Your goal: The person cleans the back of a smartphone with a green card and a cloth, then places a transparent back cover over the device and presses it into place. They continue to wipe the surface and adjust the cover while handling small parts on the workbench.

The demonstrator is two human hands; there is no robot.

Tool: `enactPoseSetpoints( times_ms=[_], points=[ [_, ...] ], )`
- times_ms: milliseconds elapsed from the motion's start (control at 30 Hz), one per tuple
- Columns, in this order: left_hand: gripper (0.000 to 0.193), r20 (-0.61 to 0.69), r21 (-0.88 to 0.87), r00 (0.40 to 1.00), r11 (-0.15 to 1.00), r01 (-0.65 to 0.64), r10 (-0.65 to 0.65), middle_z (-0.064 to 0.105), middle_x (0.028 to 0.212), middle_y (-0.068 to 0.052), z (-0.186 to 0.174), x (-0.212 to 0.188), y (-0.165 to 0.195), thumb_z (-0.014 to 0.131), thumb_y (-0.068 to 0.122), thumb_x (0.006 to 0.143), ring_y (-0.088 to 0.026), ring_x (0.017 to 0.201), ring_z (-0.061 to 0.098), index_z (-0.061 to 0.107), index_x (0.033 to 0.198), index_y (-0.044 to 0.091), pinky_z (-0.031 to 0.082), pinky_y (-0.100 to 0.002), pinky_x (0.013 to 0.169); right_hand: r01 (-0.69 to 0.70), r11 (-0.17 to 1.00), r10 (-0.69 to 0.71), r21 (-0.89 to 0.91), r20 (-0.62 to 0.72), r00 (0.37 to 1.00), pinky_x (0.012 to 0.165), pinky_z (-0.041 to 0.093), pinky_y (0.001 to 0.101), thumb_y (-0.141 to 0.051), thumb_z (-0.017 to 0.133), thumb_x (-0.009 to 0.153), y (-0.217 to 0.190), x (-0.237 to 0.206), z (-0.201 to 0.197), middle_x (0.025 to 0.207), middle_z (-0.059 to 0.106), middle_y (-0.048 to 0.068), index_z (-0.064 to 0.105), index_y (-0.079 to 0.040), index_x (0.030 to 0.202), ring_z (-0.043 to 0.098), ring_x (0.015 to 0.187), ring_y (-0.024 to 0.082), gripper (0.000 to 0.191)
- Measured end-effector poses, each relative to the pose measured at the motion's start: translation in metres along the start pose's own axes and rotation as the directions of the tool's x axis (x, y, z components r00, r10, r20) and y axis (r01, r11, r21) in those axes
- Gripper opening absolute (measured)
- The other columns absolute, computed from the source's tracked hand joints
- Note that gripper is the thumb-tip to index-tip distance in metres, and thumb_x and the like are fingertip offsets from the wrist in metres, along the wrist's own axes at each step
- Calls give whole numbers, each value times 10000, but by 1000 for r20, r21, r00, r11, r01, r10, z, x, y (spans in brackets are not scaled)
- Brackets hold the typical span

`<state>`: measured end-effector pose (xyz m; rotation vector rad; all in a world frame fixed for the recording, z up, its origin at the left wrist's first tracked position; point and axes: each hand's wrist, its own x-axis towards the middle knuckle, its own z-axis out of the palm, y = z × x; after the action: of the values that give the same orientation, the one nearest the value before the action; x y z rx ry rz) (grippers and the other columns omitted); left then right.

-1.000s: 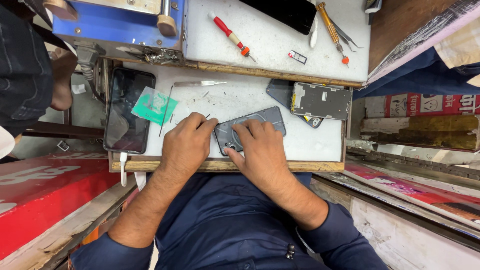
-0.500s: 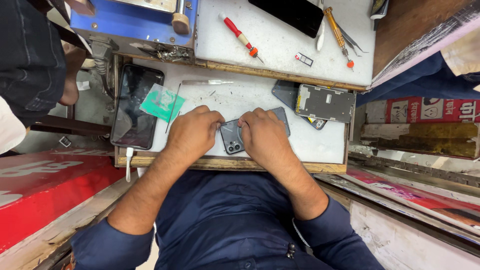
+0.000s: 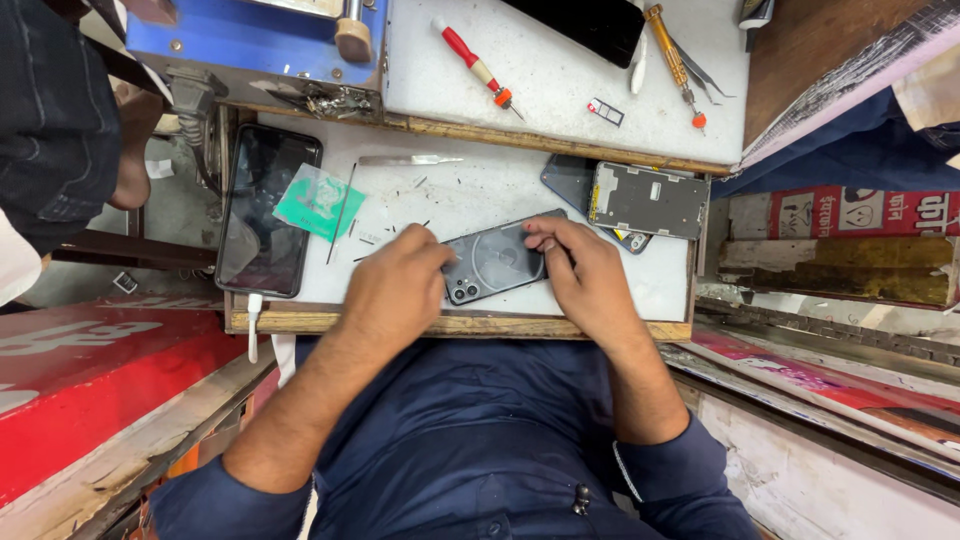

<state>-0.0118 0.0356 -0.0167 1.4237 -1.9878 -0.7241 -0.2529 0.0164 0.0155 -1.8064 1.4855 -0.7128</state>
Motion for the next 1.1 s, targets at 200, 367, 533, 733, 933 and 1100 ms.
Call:
enactPoseSetpoints(
  times_ms=[200, 367, 533, 733, 933, 1100],
  points=[
    [220, 21, 130, 992, 984, -125, 123, 627, 978, -88, 27, 18, 25, 700, 48, 796, -275, 891, 670, 746, 1011, 48, 576, -398, 713, 57, 998, -58, -34, -30, 998, 839, 560, 339, 76, 505, 904, 5, -1, 9, 993, 750, 87, 687, -28, 1198, 696, 916, 231, 361],
    [210, 74, 167, 989, 976, -142, 131, 612, 961, -84, 35, 26, 34, 694, 44, 790, -264, 874, 663, 737, 995, 54, 580, -384, 688, 37, 998, -37, -44, -2, 999, 847, 556, 352, 70, 510, 907, 6, 1, 8, 988, 751, 83, 682, -32, 1197, 685, 923, 238, 352],
    [165, 103, 170, 987, 976, -139, 122, 615, 960, -87, 37, 32, 36, 703, 64, 771, -271, 882, 663, 723, 934, 54, 584, -402, 694, 1, 1000, -1, 20, 34, 999, 848, 565, 329, 61, 507, 923, 6, 4, 6, 1001, 752, 89, 672, -29, 1220, 705, 926, 217, 352],
    [185, 208, 200, 977, 976, -91, 49, 628, 983, -106, 37, 42, 38, 716, 95, 770, -277, 916, 672, 716, 942, 26, 591, -407, 704, -57, 995, 51, 84, 75, 996, 837, 561, 305, 36, 520, 957, 7, 7, 4, 1025, 749, 100, 656, -22, 1241, 723, 940, 192, 320],
    [201, 255, 205, 967, 978, -43, -11, 632, 977, -119, 36, 51, 40, 733, 145, 774, -294, 929, 671, 718, 934, 24, 588, -435, 716, -77, 995, 70, 67, 94, 993, 828, 556, 302, 42, 507, 956, 6, 8, 2, 1025, 745, 102, 646, -21, 1260, 721, 939, 191, 341],
    [173, 348, 212, 933, 977, 15, -90, 631, 969, -118, 34, 56, 40, 710, 161, 812, -271, 939, 678, 716, 925, 30, 595, -422, 716, -95, 994, 89, 58, 98, 991, 821, 555, 301, 42, 505, 952, 7, 9, 3, 1024, 742, 101, 647, -24, 1267, 720, 934, 191, 352]
  ],
)
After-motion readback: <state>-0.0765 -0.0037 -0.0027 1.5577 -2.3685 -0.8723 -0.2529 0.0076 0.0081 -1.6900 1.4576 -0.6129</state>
